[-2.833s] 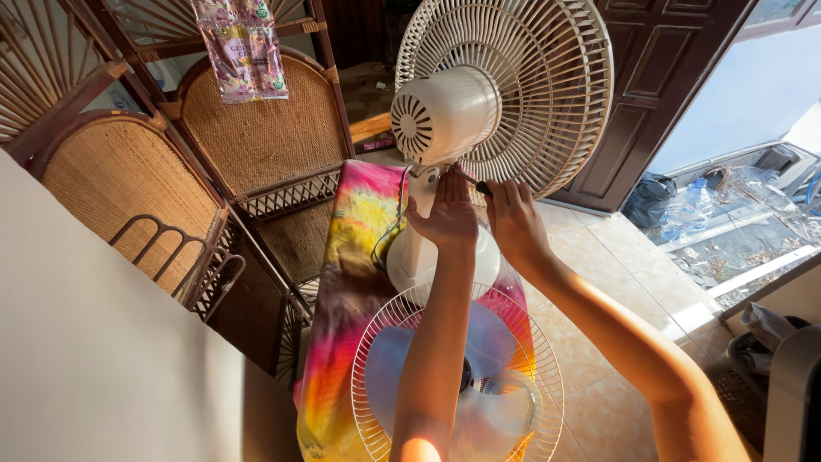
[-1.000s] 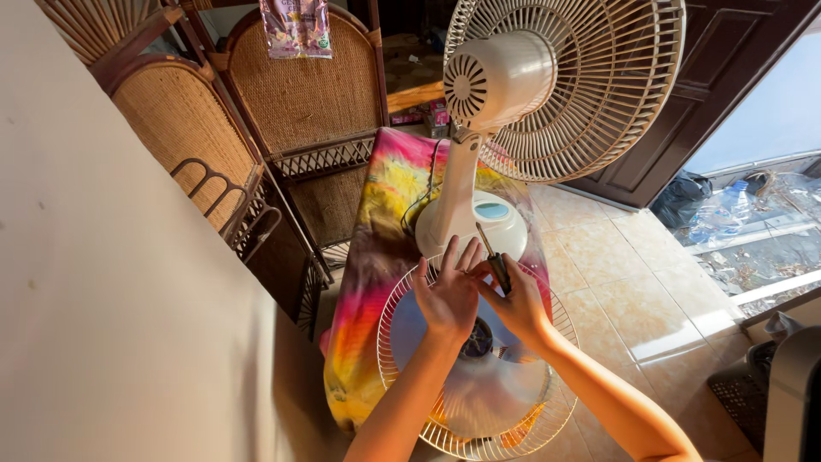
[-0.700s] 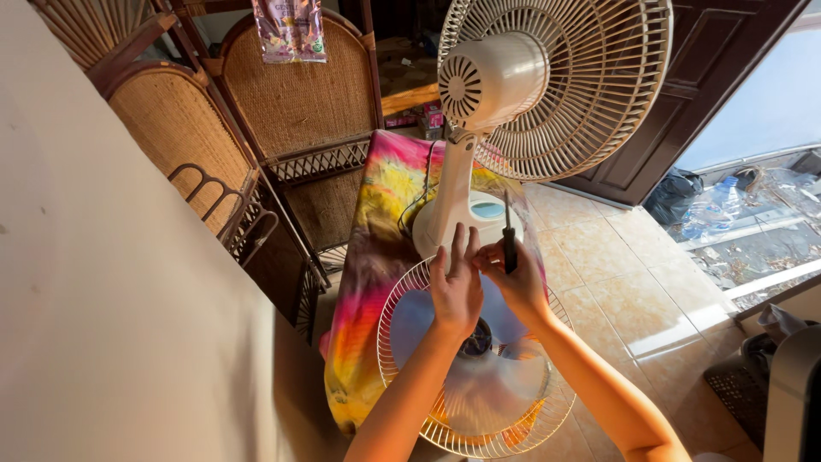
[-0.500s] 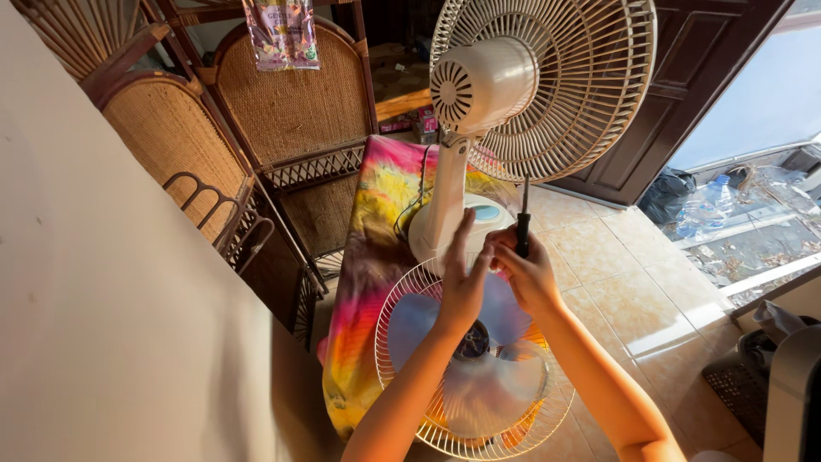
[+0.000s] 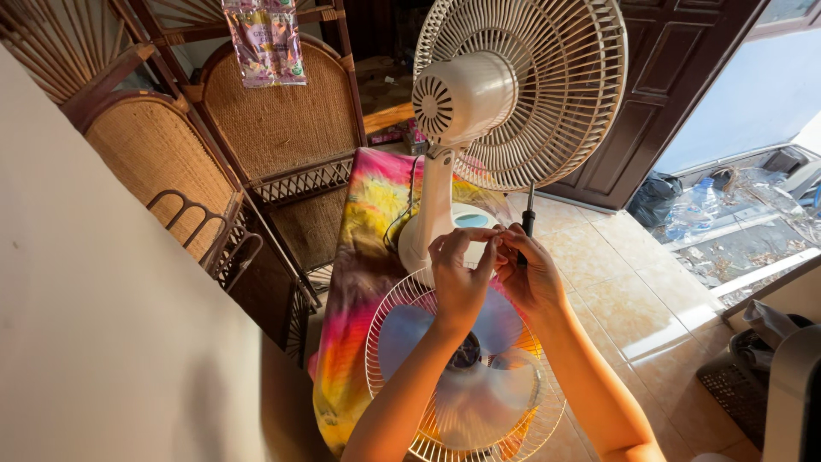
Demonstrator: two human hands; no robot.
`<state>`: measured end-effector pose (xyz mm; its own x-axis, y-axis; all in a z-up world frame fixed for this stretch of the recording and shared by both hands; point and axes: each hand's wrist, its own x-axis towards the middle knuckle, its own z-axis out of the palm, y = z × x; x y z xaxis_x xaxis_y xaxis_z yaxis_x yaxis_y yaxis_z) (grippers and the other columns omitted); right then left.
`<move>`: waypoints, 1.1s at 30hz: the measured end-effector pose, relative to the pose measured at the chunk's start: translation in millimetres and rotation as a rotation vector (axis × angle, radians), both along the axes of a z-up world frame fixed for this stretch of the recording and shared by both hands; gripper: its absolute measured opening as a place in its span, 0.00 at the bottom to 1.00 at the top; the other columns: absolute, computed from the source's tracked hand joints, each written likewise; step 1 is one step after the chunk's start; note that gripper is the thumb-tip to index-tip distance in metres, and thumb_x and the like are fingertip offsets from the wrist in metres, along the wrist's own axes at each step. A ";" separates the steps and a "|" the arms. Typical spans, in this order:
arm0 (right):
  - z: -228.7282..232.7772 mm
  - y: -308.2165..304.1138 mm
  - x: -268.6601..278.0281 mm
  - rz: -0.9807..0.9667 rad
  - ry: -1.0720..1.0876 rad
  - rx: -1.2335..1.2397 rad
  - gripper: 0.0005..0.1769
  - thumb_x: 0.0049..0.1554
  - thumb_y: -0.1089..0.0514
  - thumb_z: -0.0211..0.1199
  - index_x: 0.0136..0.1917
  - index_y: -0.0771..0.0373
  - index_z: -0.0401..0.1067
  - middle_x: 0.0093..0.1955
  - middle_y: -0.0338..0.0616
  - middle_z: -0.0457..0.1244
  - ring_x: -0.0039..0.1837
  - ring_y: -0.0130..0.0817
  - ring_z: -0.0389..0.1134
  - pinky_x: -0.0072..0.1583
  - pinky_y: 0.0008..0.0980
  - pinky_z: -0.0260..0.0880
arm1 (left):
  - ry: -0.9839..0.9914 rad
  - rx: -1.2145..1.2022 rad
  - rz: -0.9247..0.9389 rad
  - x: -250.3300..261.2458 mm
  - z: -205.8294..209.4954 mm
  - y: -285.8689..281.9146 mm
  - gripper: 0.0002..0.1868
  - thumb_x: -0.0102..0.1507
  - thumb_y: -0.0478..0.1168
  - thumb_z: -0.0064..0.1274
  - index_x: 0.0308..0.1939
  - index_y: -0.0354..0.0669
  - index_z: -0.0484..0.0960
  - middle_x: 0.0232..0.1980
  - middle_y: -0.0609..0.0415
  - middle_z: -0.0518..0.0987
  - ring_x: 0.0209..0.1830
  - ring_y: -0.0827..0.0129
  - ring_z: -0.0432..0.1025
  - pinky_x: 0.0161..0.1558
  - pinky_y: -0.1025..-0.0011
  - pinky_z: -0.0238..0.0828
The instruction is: The person uses a screwdriver to remove screws from the front grille and neck of a standing electric fan. They detach the front grille and set it aside, then continue unscrewing the neck joint. The fan blades and rear housing remain in place during the clip.
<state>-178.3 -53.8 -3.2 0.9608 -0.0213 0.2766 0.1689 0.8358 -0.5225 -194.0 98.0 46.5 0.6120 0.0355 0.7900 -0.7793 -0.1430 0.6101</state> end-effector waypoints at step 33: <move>9.8 -6.7 -14.0 -0.340 0.002 -0.665 0.12 0.68 0.53 0.49 0.52 0.63 0.68 0.53 0.46 0.67 0.54 0.32 0.67 0.51 0.34 0.66 | 0.422 -0.439 -0.733 36.7 9.3 8.3 0.06 0.65 0.38 0.61 0.44 0.44 0.86 0.46 0.57 0.85 0.53 0.67 0.74 0.63 0.56 0.63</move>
<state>-192.3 -60.5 6.7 0.9315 -0.1464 0.3331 0.3603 0.2450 -0.9001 -157.3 106.3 55.8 0.8313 -0.2294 0.5062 -0.2874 0.6022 0.7449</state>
